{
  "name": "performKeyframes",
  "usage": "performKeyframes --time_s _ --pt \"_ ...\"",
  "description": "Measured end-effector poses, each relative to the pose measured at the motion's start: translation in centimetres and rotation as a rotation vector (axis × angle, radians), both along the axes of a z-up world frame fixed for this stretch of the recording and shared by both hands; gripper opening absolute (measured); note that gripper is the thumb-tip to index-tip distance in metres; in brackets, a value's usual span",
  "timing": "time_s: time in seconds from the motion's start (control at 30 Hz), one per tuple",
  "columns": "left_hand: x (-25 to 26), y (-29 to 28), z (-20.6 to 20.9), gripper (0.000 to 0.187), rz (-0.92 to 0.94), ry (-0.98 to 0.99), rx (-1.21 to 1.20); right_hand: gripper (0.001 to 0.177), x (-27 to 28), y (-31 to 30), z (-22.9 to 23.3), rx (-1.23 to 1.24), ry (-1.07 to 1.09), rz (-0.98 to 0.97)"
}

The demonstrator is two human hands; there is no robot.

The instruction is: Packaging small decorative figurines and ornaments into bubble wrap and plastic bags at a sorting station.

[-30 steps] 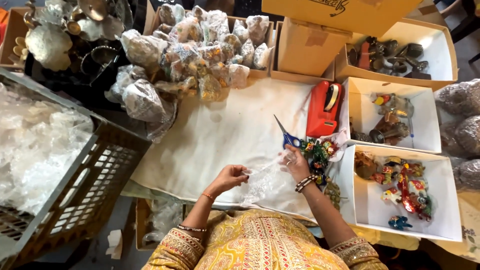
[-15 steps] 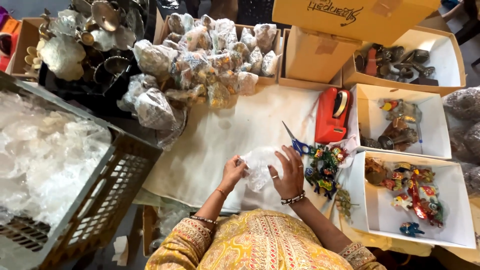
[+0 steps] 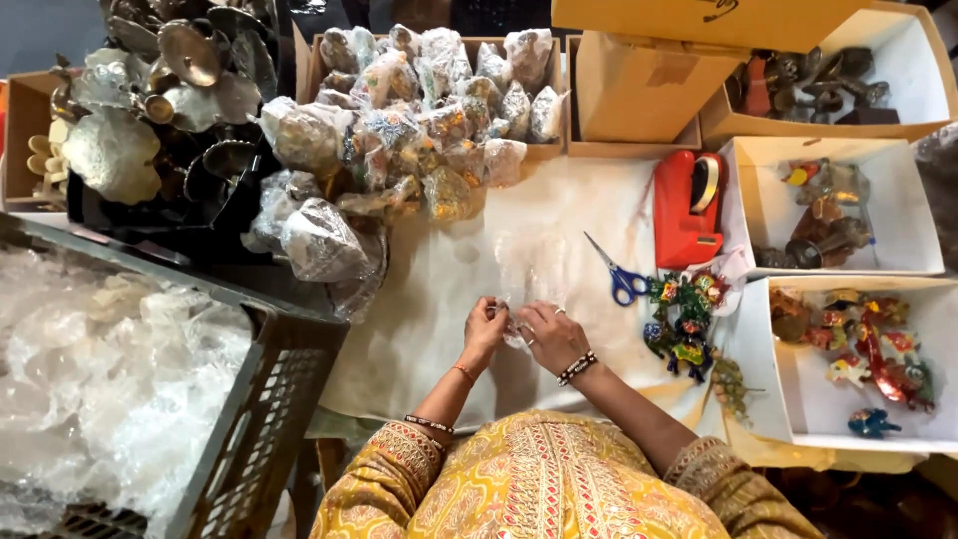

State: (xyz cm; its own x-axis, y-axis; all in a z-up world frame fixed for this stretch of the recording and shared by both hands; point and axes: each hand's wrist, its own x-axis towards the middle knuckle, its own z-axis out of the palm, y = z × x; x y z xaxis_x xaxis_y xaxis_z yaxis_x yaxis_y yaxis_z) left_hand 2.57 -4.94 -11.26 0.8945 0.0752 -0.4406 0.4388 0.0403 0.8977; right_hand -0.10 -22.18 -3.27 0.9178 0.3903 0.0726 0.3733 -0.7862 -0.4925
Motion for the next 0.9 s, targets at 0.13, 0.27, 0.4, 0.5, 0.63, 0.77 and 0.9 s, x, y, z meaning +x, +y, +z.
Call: performKeyframes --time_s 0.13,0.27,0.4,0.5,0.63,0.77,0.9 --pt "0.0 1.7 -0.2 0.031 -0.084 -0.022 0.169 0.055 1.1 1.0 1.0 -0.081 0.094 -0.046" --pt "-0.6 3.7 1.1 0.046 -0.100 0.027 -0.040 0.077 0.4 1.1 0.0 -0.379 0.233 -0.063" --pt "-0.7 5.6 -0.9 0.052 -0.086 -0.017 -0.078 0.079 0.3 1.2 -0.2 -0.451 0.222 -0.081" --pt "-0.7 6.4 2.6 0.047 -0.030 -0.029 0.141 0.092 -0.2 0.8 -0.7 -0.434 0.250 -0.084" --pt "-2.5 5.8 8.6 0.029 0.080 -0.480 0.446 0.099 0.1 0.5 -0.6 -0.377 0.270 -0.055" --pt "-3.5 5.4 10.3 0.029 -0.457 -0.876 0.603 0.103 0.2 1.3 0.9 -0.462 0.349 -0.061" --pt "-3.7 4.9 8.5 0.036 -0.649 -0.957 0.828 0.108 0.5 0.6 1.1 -0.546 0.383 -0.004"
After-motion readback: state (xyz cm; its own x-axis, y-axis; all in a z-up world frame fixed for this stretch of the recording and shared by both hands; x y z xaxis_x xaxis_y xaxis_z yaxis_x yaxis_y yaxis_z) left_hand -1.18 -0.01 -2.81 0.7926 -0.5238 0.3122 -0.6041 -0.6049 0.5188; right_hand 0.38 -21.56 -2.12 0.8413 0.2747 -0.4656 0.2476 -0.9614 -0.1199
